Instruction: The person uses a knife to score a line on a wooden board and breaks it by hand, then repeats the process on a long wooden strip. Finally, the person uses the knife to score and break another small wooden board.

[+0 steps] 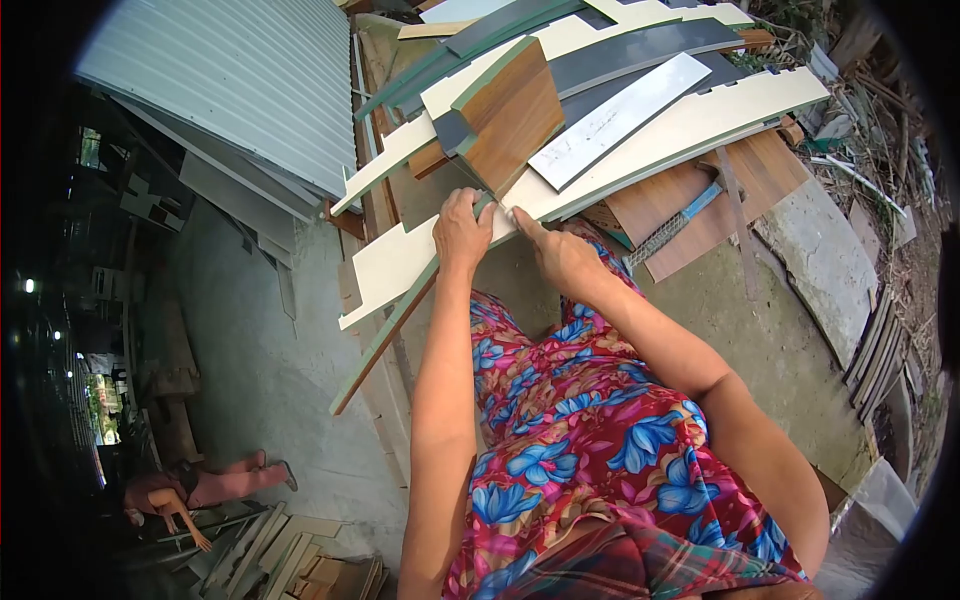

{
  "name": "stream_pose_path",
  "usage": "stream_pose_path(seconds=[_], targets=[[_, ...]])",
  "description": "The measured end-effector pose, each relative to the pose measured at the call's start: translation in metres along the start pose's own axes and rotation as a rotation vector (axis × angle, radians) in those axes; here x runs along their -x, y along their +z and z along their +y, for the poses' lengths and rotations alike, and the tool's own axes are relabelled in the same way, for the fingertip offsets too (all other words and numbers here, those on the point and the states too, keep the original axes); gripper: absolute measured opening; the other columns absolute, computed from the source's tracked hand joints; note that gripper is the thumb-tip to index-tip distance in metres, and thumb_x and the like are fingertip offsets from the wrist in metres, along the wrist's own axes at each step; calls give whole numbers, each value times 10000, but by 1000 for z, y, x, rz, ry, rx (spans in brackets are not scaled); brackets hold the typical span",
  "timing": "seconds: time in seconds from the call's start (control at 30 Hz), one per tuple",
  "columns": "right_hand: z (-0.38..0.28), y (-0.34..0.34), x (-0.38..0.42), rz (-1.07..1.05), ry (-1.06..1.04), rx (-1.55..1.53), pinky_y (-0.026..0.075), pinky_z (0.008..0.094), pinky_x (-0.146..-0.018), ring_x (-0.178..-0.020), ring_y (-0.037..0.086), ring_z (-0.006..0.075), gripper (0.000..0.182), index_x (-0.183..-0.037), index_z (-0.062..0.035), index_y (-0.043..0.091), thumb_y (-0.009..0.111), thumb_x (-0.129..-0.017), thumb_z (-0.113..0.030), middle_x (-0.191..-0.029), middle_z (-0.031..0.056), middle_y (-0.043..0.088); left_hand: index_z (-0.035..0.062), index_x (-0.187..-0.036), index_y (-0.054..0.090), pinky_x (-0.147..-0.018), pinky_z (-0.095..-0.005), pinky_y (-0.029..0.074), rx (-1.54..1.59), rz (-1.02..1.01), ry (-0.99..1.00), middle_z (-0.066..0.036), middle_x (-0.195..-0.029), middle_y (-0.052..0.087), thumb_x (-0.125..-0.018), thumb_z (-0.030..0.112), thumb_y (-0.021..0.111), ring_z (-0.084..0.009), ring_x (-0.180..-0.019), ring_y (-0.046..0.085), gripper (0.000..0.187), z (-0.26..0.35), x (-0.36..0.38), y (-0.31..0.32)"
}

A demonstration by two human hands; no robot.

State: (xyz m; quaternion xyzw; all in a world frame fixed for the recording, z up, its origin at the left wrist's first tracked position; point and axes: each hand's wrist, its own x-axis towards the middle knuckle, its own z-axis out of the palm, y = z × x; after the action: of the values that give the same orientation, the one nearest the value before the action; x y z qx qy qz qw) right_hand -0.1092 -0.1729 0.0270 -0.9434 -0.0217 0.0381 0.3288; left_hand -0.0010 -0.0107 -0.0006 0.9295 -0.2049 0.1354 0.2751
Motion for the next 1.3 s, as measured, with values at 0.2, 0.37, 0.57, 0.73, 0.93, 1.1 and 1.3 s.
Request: stream_pose_path(seconds=[0.2, 0.37, 0.57, 0.73, 0.93, 1.1, 1.3], targets=[[27, -7, 74, 22, -41, -65, 503, 512, -654, -709, 668, 412, 654, -1508, -110, 354, 518, -881, -18, -780, 269, 656, 26, -962, 614, -805, -465, 492, -9, 13, 12, -138, -974, 643, -839, 182, 720, -364, -970, 615, 225, -1, -1, 2], [8, -44, 95, -3, -47, -26, 493, 511, -645, -700, 649, 434, 575, -1479, -80, 398, 524, -921, -34, -771, 280, 644, 27, -957, 620, -805, -463, 492, -1, 33, 7, -139, -966, 641, -830, 191, 734, -360, -959, 612, 236, -1, 0, 0], [4, -69, 110, 59, -73, -34, 485, 527, -646, -709, 641, 454, 543, -1454, -72, 445, 528, -918, -33, -762, 293, 631, 30, -960, 625, -803, -462, 493, -1, 42, -9, -137, -965, 638, -825, 198, 738, -354, -956, 610, 242, -1, 1, 2], [11, -52, 96, 59, -59, -69, 488, 529, -654, -716, 644, 457, 521, -1458, -86, 444, 503, -942, -49, -775, 299, 636, 35, -964, 620, -805, -466, 493, 3, 43, -22, -136, -975, 632, -821, 208, 740, -353, -962, 607, 254, -2, 1, 2], [15, -30, 60, 59, -50, -53, 496, 535, -691, -767, 649, 471, 472, -1451, -96, 453, 460, -979, -88, -834, 311, 644, 35, -964, 615, -803, -467, 493, -9, 43, -12, -135, -968, 629, -818, 208, 741, -353, -956, 607, 259, -2, 2, 2], [0, -17, 2, 89, -109, 1, 499, 553, -764, -845, 646, 489, 453, -1430, -102, 474, 436, -979, -127, -885, 333, 647, 37, -962, 609, -799, -456, 494, -12, 46, -22, -132, -964, 628, -819, 208, 742, -346, -952, 611, 260, 0, 2, 2], [-3, 6, -52, 78, -130, 16, 505, 551, -789, -878, 658, 477, 535, -1481, -176, 404, 431, -952, -103, -915, 330, 660, 34, -989, 597, -795, -448, 491, -40, 66, -19, -134, -971, 624, -811, 184, 748, -340, -949, 611, 278, 3, 3, 2]])
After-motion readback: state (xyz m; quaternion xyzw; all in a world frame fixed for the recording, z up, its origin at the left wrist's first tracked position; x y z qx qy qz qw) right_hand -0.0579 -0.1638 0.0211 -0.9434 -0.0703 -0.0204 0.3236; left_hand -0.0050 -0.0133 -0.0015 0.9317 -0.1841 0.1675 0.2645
